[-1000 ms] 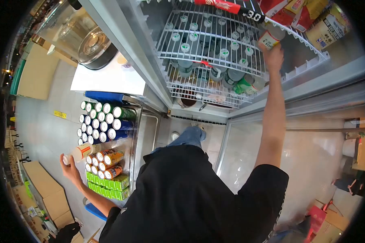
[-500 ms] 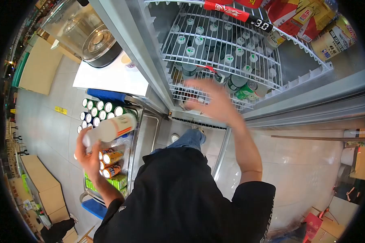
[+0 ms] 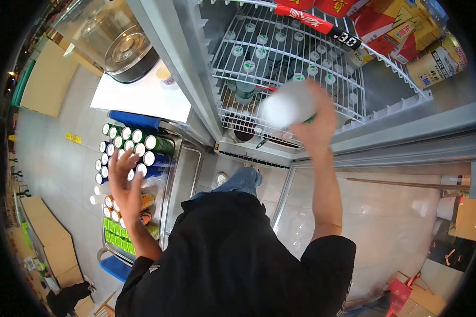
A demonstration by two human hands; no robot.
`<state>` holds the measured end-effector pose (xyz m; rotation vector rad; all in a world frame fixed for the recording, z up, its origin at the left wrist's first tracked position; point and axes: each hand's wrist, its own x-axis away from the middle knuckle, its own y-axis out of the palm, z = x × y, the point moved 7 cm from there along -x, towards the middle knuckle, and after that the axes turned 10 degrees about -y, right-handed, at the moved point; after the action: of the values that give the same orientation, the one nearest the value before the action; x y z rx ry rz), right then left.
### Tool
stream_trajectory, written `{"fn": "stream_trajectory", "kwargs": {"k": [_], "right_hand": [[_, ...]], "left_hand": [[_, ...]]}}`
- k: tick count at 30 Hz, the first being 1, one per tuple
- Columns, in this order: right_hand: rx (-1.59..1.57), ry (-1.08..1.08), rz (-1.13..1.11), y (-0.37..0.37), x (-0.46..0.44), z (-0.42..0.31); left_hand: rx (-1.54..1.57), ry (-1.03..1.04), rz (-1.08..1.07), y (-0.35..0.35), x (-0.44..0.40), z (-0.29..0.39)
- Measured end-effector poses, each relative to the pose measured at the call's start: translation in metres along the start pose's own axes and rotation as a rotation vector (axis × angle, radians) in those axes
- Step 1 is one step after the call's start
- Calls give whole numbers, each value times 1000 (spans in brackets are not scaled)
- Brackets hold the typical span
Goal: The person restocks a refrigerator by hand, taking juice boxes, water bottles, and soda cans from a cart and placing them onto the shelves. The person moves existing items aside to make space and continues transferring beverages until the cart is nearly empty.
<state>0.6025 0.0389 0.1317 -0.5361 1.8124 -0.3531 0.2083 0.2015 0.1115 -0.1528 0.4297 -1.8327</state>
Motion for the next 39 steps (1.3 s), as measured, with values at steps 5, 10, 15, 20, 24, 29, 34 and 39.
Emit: {"fn": "stream_trajectory", "kwargs": {"k": [5,10,15,20,24,29,34,39], "right_hand": [[487,298,228,-46,-8,112],[609,439,116,-53,-10,168],[460,558,127,-65,14,277],[210,549,183,-57,8,291],[218,348,106,-60,7,296],[778,150,148,-81,16,214],[332,268,-9,-38,28,189],[401,367,-95,-29,10,203]], "left_hand": [[-1,-207,319,-102,3,-103],[-198,-382,542,-185,24,-200],[-472,-322,746,-219,29,-236],[-739,-355,852,-238,21,-270],[-850,-518,760,-258,17,-305],[-1171,-394,651,-259,4,-318],[-1266,-624,475,-258,-7,-339],[-1325,-699,387,-255,-15,-324]]}}
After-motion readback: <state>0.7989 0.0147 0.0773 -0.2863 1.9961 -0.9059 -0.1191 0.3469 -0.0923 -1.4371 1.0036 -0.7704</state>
